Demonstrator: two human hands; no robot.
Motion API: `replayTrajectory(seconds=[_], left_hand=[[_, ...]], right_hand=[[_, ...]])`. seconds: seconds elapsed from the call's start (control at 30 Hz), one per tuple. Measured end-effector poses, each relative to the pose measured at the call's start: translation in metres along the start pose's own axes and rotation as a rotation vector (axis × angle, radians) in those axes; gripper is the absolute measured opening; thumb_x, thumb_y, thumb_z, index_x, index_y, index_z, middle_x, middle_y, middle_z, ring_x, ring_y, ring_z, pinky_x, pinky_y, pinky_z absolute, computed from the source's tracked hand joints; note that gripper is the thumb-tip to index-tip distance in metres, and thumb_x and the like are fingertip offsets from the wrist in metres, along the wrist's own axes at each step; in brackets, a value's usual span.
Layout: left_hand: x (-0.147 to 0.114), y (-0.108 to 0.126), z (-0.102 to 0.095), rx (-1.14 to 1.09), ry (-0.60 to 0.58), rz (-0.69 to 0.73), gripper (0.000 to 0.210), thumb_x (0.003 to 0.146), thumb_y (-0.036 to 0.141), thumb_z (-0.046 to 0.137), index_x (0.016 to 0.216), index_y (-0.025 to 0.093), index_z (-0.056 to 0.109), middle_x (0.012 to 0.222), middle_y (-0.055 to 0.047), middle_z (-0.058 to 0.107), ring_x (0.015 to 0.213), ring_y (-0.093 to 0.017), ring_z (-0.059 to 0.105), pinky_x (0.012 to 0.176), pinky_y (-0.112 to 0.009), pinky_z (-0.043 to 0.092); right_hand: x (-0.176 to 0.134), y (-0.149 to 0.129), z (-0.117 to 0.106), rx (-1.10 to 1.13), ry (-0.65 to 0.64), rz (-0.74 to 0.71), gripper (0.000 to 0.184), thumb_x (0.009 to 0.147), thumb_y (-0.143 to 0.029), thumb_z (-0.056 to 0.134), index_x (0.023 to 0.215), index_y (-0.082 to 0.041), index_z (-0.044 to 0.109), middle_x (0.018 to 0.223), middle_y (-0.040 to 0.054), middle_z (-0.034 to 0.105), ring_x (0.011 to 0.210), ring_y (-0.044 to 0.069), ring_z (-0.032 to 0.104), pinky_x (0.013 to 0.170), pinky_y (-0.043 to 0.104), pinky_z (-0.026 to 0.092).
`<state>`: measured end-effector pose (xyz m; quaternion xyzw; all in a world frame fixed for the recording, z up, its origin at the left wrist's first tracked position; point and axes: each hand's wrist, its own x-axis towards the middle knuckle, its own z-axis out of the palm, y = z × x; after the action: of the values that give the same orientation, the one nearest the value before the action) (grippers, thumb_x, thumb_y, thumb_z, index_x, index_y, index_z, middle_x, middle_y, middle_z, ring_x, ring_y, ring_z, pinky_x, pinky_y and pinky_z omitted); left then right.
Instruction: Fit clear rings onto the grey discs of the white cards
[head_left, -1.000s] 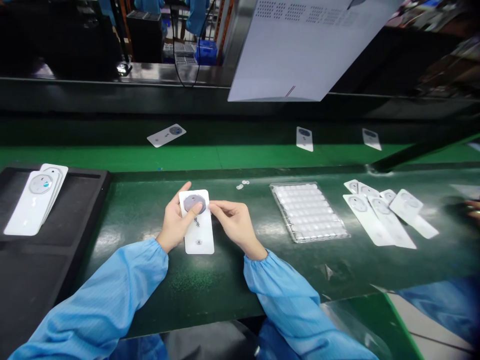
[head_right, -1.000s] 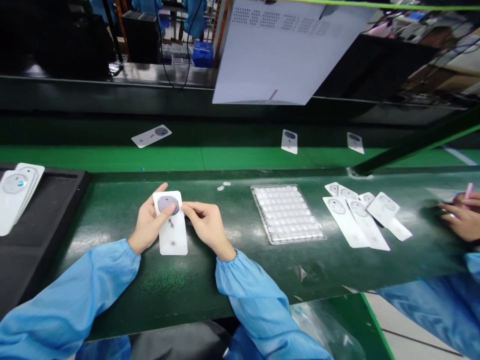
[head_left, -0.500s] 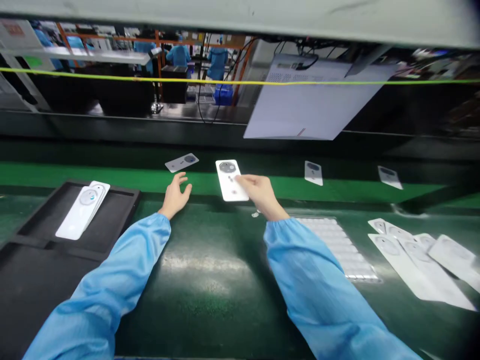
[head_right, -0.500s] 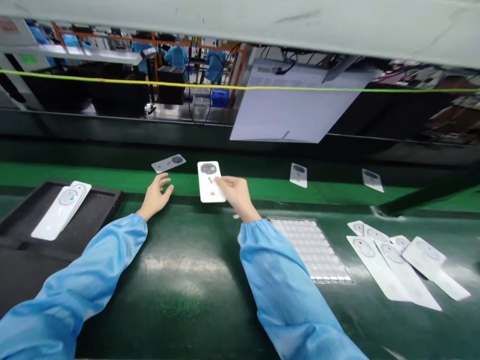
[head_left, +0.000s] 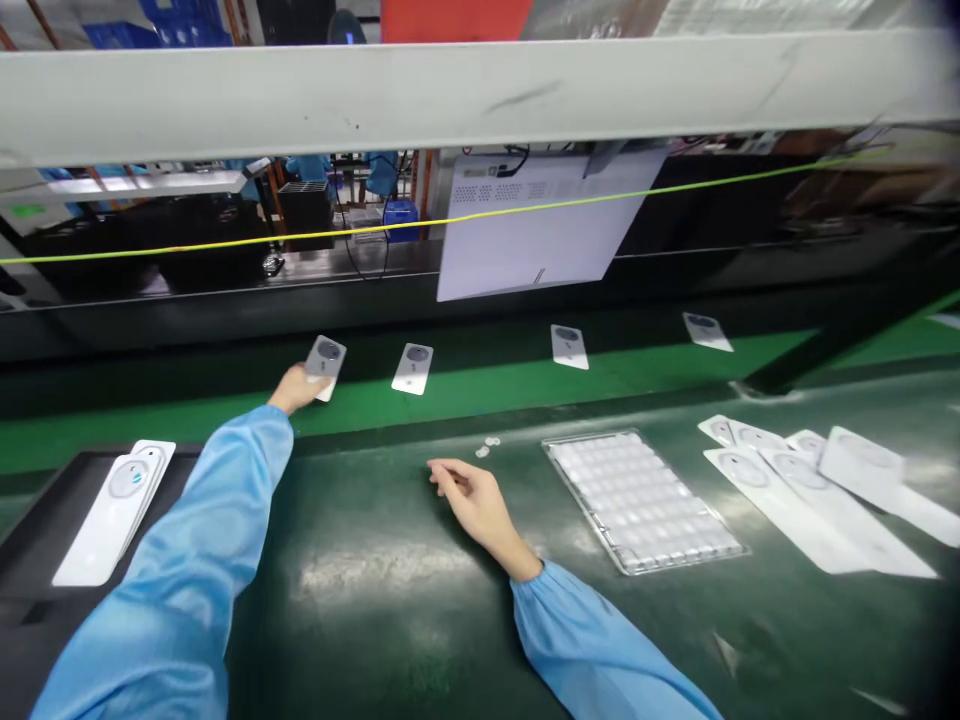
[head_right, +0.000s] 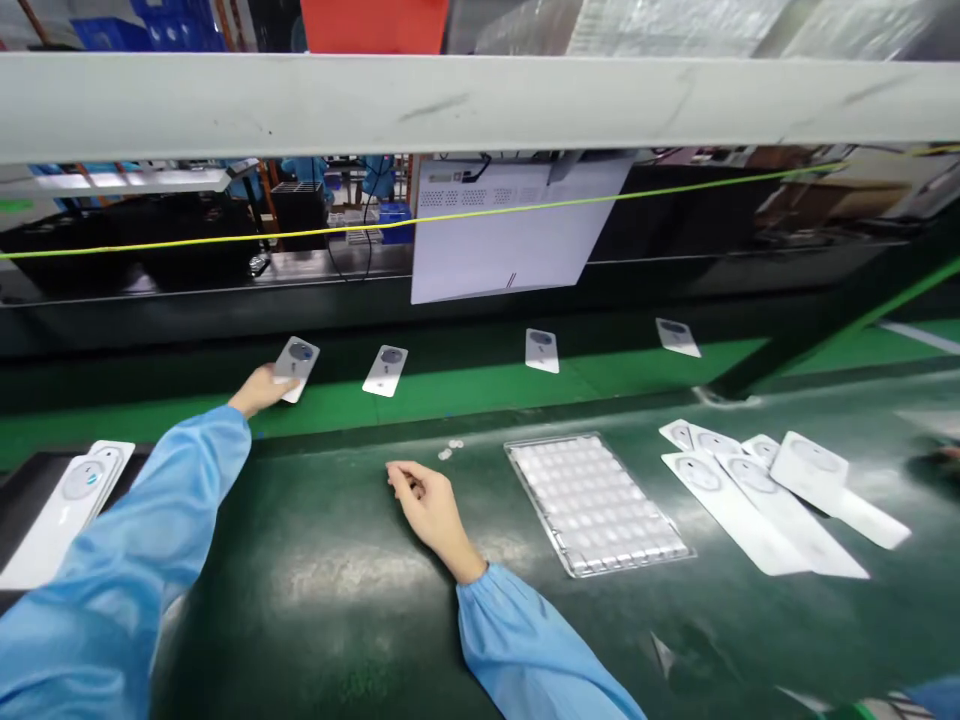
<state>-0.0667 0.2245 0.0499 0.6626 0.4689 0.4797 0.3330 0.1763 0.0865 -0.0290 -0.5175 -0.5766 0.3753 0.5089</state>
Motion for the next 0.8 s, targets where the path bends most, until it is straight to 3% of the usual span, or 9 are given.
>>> replayTrajectory(seconds=[0.13, 0.27, 0.37, 0.43, 0.5, 0.67, 0.8], left_hand=[[-0.057, 0.012, 0.035, -0.03, -0.215, -0.143, 0.024, 0.089, 0.024, 0.072, 0.108, 0.01, 0.069, 0.103, -0.011, 0.075, 0.087, -0.022, 0.072, 0.076, -0.036, 0.06], [-0.131, 0.026, 0.069, -0.187, -0.331, -0.25, 0.032, 0.088, 0.028, 0.071, 0.116, 0.013, 0.069, 0.117, -0.013, 0.075, 0.104, -0.028, 0.072, 0.089, -0.039, 0.058], [-0.163, 0.03, 0.077, -0.317, -0.146, -0.351, 0.04, 0.083, 0.039, 0.078, 0.113, 0.014, 0.069, 0.119, -0.014, 0.074, 0.108, -0.029, 0.071, 0.092, -0.039, 0.056], [-0.171, 0.029, 0.077, -0.424, 0.047, -0.392, 0.049, 0.077, 0.043, 0.083, 0.113, 0.014, 0.067, 0.12, -0.014, 0.074, 0.107, -0.028, 0.071, 0.091, -0.038, 0.056], [-0.172, 0.026, 0.077, -0.535, 0.164, -0.425, 0.051, 0.074, 0.044, 0.086, 0.111, 0.014, 0.066, 0.115, -0.014, 0.075, 0.102, -0.027, 0.072, 0.088, -0.037, 0.056], [-0.166, 0.025, 0.075, -0.689, 0.227, -0.461, 0.049, 0.073, 0.045, 0.086, 0.104, 0.012, 0.067, 0.097, -0.013, 0.078, 0.088, -0.026, 0.075, 0.077, -0.034, 0.058], [-0.167, 0.026, 0.072, -0.603, 0.228, -0.412, 0.061, 0.073, 0.042, 0.087, 0.121, 0.013, 0.063, 0.093, -0.01, 0.078, 0.082, -0.024, 0.076, 0.072, -0.033, 0.059]], right_hand=[[0.005, -0.006, 0.002, 0.14, -0.036, 0.045, 0.054, 0.09, -0.059, 0.062, 0.116, -0.013, 0.07, 0.091, 0.0134, 0.077, 0.068, 0.021, 0.07, 0.046, 0.026, 0.048], [-0.007, -0.012, 0.002, 0.246, -0.095, 0.063, 0.047, 0.089, -0.059, 0.063, 0.102, -0.014, 0.07, 0.082, 0.0098, 0.076, 0.067, 0.019, 0.069, 0.051, 0.025, 0.049], [-0.023, -0.013, 0.004, 0.268, -0.189, 0.091, 0.044, 0.088, -0.058, 0.066, 0.094, -0.015, 0.071, 0.079, 0.0076, 0.076, 0.065, 0.018, 0.068, 0.054, 0.026, 0.05], [-0.031, -0.013, 0.007, 0.254, -0.237, 0.095, 0.041, 0.09, -0.056, 0.065, 0.096, -0.016, 0.071, 0.078, 0.007, 0.076, 0.064, 0.018, 0.068, 0.053, 0.025, 0.05], [-0.037, -0.012, 0.01, 0.195, -0.258, 0.062, 0.036, 0.092, -0.052, 0.064, 0.098, -0.016, 0.071, 0.08, 0.0068, 0.076, 0.066, 0.018, 0.07, 0.055, 0.026, 0.051], [-0.044, -0.012, 0.014, 0.039, -0.289, -0.074, 0.025, 0.096, -0.04, 0.057, 0.1, -0.019, 0.071, 0.081, 0.005, 0.077, 0.068, 0.019, 0.073, 0.059, 0.027, 0.055], [-0.047, -0.013, 0.014, -0.017, -0.31, -0.116, 0.023, 0.097, -0.036, 0.056, 0.098, -0.019, 0.071, 0.078, 0.0042, 0.077, 0.066, 0.018, 0.073, 0.058, 0.026, 0.055]])
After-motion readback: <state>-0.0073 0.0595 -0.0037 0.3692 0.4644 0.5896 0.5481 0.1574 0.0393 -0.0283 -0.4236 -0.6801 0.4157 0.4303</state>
